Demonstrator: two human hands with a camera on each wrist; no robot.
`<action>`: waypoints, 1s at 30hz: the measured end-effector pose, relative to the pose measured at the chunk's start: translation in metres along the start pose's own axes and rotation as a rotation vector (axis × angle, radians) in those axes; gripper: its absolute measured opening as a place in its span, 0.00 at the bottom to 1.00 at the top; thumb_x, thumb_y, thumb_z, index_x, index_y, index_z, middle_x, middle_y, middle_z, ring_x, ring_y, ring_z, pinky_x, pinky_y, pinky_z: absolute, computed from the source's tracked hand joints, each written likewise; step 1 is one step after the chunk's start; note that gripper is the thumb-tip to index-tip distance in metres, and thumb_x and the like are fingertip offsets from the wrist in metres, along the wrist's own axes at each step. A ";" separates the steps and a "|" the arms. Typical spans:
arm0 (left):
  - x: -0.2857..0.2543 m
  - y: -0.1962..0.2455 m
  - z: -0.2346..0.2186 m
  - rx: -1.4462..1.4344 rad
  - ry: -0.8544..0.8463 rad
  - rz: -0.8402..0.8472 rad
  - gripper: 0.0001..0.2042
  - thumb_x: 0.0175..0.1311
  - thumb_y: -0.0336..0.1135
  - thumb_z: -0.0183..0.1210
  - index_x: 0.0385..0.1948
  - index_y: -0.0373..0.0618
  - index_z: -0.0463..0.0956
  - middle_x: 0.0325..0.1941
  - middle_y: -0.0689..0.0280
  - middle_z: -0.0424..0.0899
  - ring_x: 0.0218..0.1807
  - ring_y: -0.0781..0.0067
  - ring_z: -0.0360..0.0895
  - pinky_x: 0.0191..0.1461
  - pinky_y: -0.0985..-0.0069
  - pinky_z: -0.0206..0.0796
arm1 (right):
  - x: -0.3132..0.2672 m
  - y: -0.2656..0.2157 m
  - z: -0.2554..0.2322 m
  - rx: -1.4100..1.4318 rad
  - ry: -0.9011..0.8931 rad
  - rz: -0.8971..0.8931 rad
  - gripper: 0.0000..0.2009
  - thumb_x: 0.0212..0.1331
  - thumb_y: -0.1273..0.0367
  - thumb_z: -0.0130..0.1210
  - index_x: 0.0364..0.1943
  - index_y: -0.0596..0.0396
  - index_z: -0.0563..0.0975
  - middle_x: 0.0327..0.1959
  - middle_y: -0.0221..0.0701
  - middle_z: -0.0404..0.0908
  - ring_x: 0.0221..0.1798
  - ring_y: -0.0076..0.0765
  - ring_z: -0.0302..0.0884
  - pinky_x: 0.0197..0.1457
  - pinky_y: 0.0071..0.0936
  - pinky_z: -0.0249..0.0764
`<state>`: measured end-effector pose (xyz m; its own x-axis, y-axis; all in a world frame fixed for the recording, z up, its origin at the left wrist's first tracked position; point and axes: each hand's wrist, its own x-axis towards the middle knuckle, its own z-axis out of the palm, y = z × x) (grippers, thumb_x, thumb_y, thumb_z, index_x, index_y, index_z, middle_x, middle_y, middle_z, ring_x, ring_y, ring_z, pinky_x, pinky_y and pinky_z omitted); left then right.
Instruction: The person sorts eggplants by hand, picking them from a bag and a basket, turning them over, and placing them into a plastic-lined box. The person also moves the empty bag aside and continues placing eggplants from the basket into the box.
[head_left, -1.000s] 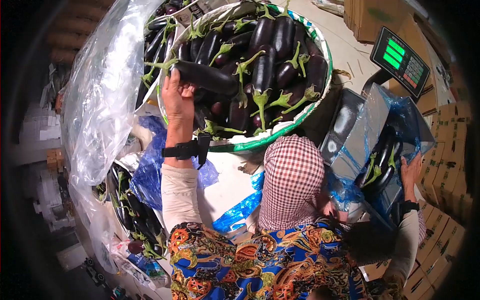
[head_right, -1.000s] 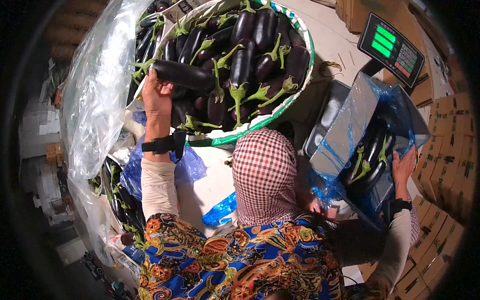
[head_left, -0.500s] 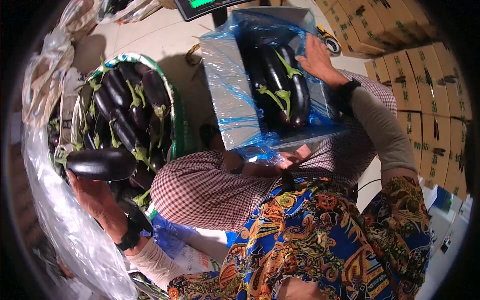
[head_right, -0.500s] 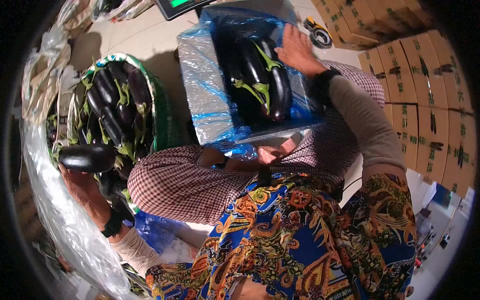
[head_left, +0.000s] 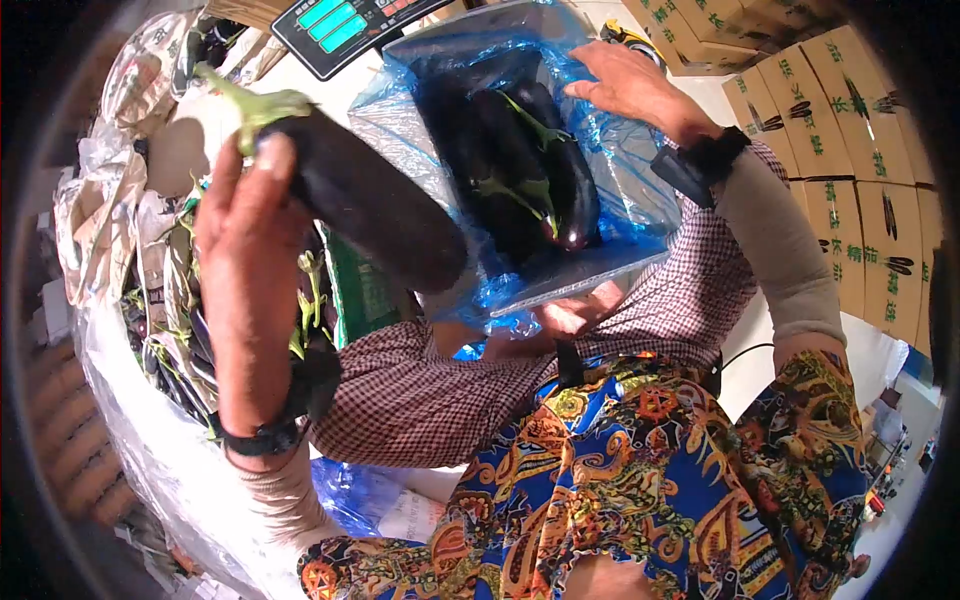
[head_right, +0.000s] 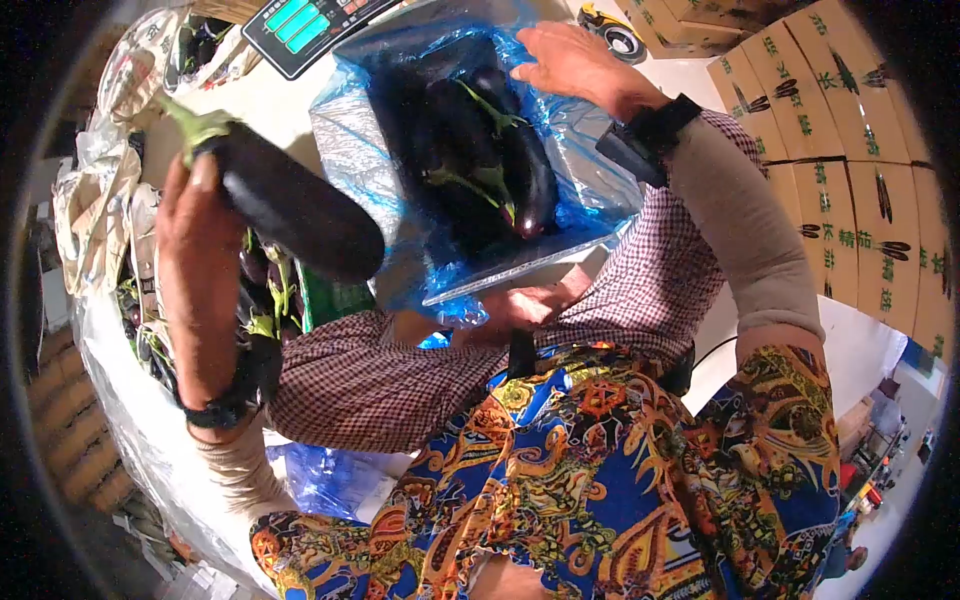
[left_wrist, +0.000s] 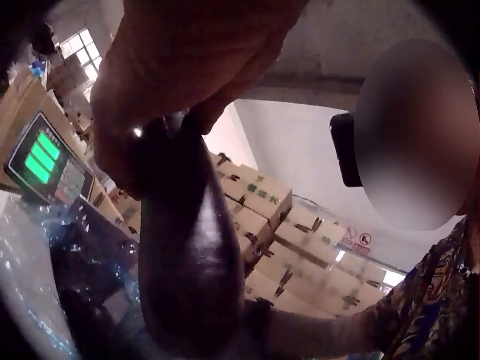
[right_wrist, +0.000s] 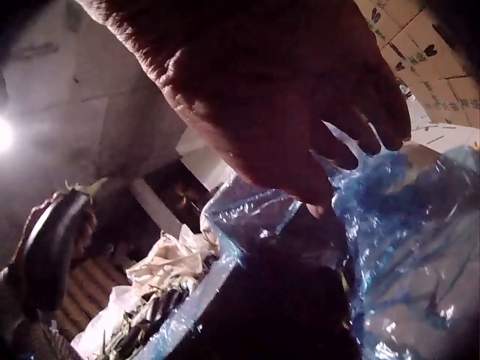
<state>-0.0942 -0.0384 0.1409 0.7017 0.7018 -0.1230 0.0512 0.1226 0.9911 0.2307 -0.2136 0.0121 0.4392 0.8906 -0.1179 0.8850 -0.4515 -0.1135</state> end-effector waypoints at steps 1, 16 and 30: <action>0.000 -0.004 0.012 0.000 -0.012 -0.012 0.25 0.65 0.40 0.61 0.59 0.37 0.68 0.45 0.67 0.80 0.43 0.80 0.76 0.44 0.82 0.65 | -0.005 -0.004 -0.013 0.004 0.013 0.023 0.28 0.64 0.53 0.54 0.62 0.55 0.70 0.61 0.46 0.72 0.65 0.55 0.66 0.68 0.44 0.62; -0.005 -0.048 0.067 0.362 -0.263 0.464 0.27 0.50 0.24 0.70 0.53 0.38 0.67 0.52 0.56 0.78 0.52 0.63 0.80 0.56 0.68 0.72 | -0.020 -0.033 -0.031 0.477 0.318 -0.144 0.15 0.61 0.61 0.58 0.43 0.59 0.81 0.35 0.46 0.85 0.38 0.49 0.85 0.43 0.38 0.80; 0.002 -0.072 0.079 0.823 -0.456 0.885 0.21 0.48 0.24 0.61 0.48 0.48 0.72 0.51 0.54 0.75 0.50 0.50 0.75 0.50 0.61 0.69 | -0.024 -0.049 -0.022 0.609 -0.186 -0.046 0.19 0.60 0.57 0.58 0.45 0.59 0.80 0.39 0.48 0.84 0.43 0.50 0.83 0.47 0.41 0.77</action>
<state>-0.0404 -0.1012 0.0736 0.8910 -0.0001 0.4540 -0.2474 -0.8386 0.4853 0.1801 -0.2114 0.0424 0.3202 0.9103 -0.2625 0.6318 -0.4116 -0.6568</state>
